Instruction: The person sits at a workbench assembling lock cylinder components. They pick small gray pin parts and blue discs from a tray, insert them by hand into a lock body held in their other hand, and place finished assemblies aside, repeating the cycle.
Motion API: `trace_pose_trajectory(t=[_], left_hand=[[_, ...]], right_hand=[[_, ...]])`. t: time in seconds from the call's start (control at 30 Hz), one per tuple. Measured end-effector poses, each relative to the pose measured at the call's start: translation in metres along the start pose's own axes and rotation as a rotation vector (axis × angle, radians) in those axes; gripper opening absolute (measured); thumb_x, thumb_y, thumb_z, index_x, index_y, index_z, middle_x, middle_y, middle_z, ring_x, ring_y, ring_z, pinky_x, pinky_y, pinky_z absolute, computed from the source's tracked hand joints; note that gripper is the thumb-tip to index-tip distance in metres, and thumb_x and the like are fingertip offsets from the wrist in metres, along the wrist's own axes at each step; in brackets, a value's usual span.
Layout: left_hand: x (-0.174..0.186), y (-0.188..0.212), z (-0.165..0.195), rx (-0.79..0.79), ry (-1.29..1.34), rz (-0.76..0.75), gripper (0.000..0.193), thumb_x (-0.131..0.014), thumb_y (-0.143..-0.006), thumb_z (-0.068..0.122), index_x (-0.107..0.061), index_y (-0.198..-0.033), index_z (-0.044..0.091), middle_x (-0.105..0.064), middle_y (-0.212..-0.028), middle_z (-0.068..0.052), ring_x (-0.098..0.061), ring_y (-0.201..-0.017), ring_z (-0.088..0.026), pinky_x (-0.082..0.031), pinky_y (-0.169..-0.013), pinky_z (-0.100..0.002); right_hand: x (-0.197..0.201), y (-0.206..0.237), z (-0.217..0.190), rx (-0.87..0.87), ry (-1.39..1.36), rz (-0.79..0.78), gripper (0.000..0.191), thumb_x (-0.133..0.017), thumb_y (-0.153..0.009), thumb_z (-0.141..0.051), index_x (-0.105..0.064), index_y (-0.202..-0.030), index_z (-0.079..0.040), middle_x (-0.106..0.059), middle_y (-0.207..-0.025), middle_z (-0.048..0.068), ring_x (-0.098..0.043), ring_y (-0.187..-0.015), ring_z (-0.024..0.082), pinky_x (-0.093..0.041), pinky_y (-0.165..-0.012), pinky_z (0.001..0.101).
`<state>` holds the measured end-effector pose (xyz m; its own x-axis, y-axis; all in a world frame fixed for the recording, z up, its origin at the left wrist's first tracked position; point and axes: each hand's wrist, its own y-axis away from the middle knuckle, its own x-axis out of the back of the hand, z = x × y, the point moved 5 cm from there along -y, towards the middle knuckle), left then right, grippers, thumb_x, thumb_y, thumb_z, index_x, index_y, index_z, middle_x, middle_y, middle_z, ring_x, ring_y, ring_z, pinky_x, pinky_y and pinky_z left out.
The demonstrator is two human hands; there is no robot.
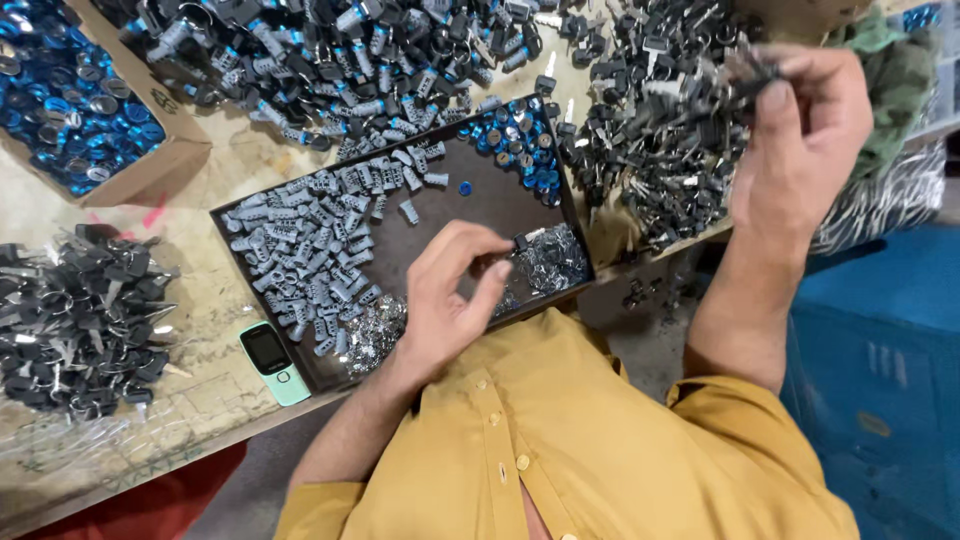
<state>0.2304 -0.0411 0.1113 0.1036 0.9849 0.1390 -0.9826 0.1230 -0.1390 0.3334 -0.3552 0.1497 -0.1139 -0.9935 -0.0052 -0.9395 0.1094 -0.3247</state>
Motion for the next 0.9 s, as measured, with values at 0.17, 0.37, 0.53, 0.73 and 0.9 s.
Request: trace_pose_trajectory(t=[0.17,0.37,0.53,0.73,0.9], left_hand=[[-0.022,-0.033,0.002,-0.065,0.116,-0.095,0.088,-0.088,-0.083,0.031,-0.04,-0.154,0.011,-0.041,-0.153,-0.019,-0.044,-0.142,-0.029,-0.054,-0.107,-0.038],[-0.018,-0.034,-0.015,0.296,1.126,-0.141,0.089,-0.084,-0.087,0.014,-0.037,-0.161,0.01,-0.054,-0.138,-0.011,-0.057,-0.117,-0.021,-0.051,-0.092,-0.036],[0.046,0.01,-0.032,0.354,1.208,0.066,0.057,-0.077,-0.095,0.005,-0.057,-0.147,0.009,-0.066,-0.126,-0.011,-0.071,-0.098,-0.016,-0.06,-0.07,-0.028],[0.189,0.08,-0.031,0.111,-0.148,0.764,0.032,-0.078,-0.095,0.003,-0.071,-0.125,0.012,-0.074,-0.114,-0.004,-0.073,-0.1,-0.016,-0.059,-0.075,-0.026],[0.262,0.113,-0.014,0.173,-0.895,0.967,0.051,-0.085,-0.095,0.011,-0.063,-0.141,0.018,-0.051,-0.147,-0.01,-0.052,-0.135,-0.03,-0.047,-0.113,-0.045]], right_hand=[[-0.059,0.028,-0.028,-0.107,-0.124,-0.147,0.028,-0.073,-0.103,-0.024,-0.057,-0.11,-0.003,-0.063,-0.113,0.011,-0.065,-0.098,0.019,-0.058,-0.096,0.0374],[-0.163,0.054,-0.045,0.137,0.338,-0.549,0.023,-0.065,-0.108,-0.02,-0.056,-0.111,0.0,-0.065,-0.12,0.019,-0.062,-0.114,0.029,-0.049,-0.106,0.0428],[-0.194,0.062,-0.032,0.318,0.394,-0.751,0.047,-0.063,-0.106,-0.042,-0.061,-0.12,0.003,-0.05,-0.137,0.02,-0.056,-0.126,0.034,-0.051,-0.109,0.0445],[-0.145,0.032,0.031,0.286,0.676,-0.517,0.053,-0.062,-0.11,-0.05,-0.064,-0.12,0.002,-0.046,-0.131,0.02,-0.055,-0.122,0.028,-0.054,-0.1,0.0416],[-0.088,0.041,0.05,0.328,0.878,-0.514,0.029,-0.068,-0.107,-0.023,-0.065,-0.121,0.002,-0.048,-0.138,0.017,-0.052,-0.127,0.028,-0.047,-0.102,0.0394]])
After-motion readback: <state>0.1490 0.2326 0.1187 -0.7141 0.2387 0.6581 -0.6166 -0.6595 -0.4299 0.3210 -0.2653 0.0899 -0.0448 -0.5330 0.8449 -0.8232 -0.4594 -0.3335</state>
